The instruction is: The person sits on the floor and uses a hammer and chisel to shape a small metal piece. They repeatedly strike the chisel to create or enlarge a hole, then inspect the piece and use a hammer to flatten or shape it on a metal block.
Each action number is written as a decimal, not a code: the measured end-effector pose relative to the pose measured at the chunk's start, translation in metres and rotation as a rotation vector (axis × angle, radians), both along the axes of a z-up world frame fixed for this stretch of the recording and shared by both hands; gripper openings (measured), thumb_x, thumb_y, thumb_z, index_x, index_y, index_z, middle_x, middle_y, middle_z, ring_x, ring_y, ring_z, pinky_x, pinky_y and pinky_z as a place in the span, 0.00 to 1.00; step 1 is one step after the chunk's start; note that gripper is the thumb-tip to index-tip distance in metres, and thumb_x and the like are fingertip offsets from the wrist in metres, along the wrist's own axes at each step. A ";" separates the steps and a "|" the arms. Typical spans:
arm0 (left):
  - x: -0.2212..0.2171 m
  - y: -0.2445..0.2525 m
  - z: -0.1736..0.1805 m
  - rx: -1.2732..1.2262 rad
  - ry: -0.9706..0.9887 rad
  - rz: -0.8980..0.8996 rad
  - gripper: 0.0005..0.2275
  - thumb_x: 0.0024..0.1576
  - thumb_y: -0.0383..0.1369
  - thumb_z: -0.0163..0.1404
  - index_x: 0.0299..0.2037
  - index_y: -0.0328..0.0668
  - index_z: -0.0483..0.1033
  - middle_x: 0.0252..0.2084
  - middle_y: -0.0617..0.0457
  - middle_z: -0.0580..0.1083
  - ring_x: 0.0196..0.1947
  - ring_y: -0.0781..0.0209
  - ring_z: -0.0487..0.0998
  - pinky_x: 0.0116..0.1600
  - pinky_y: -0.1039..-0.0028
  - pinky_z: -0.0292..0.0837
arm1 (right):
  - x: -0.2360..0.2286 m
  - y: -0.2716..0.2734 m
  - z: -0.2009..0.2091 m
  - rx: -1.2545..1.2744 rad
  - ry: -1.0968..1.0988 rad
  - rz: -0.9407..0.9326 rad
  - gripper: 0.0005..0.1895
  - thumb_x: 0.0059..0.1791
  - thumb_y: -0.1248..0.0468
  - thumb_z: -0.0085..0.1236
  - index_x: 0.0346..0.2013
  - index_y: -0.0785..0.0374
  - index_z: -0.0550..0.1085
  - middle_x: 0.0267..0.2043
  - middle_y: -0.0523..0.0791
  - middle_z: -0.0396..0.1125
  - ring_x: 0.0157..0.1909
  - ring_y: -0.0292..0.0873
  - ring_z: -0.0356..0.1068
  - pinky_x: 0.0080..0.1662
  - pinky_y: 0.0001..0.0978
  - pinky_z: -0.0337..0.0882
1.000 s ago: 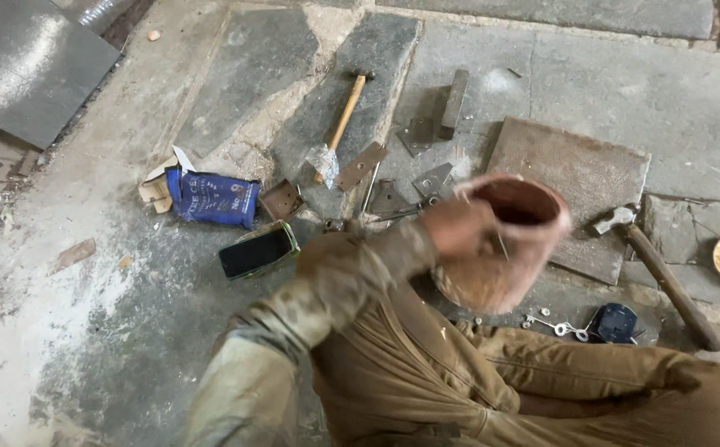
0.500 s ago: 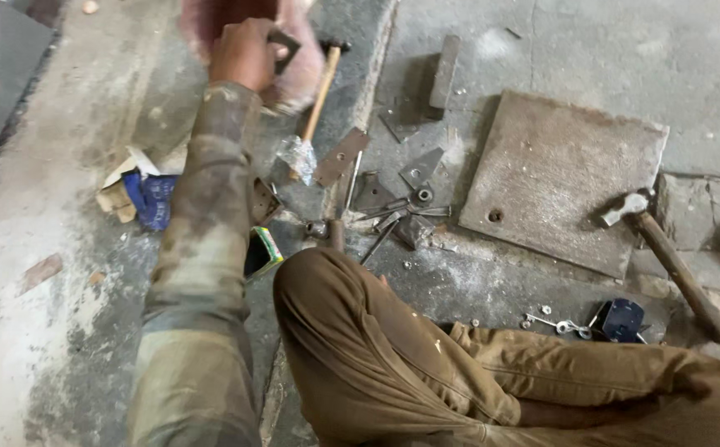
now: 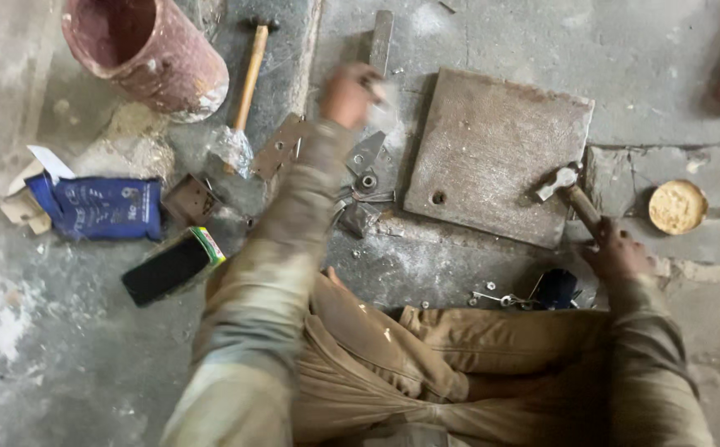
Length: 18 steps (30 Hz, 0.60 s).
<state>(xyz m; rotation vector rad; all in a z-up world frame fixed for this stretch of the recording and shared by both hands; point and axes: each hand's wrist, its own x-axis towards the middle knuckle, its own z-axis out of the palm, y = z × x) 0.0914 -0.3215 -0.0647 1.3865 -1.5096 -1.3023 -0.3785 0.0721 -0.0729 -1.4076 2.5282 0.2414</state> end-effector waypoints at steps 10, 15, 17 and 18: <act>-0.090 0.071 -0.077 -0.042 -0.440 0.080 0.08 0.56 0.36 0.61 0.38 0.42 0.82 0.42 0.43 0.82 0.44 0.45 0.81 0.48 0.59 0.76 | 0.045 -0.008 0.040 -0.238 -0.115 0.009 0.20 0.54 0.49 0.62 0.47 0.63 0.75 0.36 0.56 0.74 0.39 0.58 0.75 0.43 0.54 0.74; -0.084 0.049 -0.102 0.272 -0.286 -0.123 0.11 0.49 0.38 0.64 0.37 0.42 0.84 0.41 0.48 0.83 0.40 0.56 0.84 0.49 0.67 0.79 | 0.157 -0.034 0.076 -0.375 -0.934 -0.261 0.29 0.51 0.64 0.57 0.61 0.64 0.53 0.41 0.55 0.72 0.31 0.44 0.72 0.30 0.39 0.75; -0.082 0.049 -0.103 0.292 -0.253 -0.153 0.11 0.47 0.37 0.65 0.36 0.43 0.85 0.41 0.49 0.84 0.40 0.57 0.85 0.50 0.69 0.79 | 0.199 -0.046 0.081 -0.381 -1.061 -0.279 0.33 0.53 0.68 0.52 0.69 0.58 0.50 0.43 0.55 0.69 0.30 0.40 0.66 0.29 0.34 0.72; -0.083 0.050 -0.102 0.309 -0.255 -0.160 0.10 0.47 0.37 0.64 0.35 0.44 0.86 0.41 0.50 0.84 0.40 0.58 0.85 0.50 0.69 0.78 | 0.216 -0.053 0.080 -0.365 -1.027 -0.376 0.35 0.55 0.69 0.50 0.76 0.55 0.51 0.42 0.55 0.65 0.31 0.38 0.62 0.30 0.33 0.69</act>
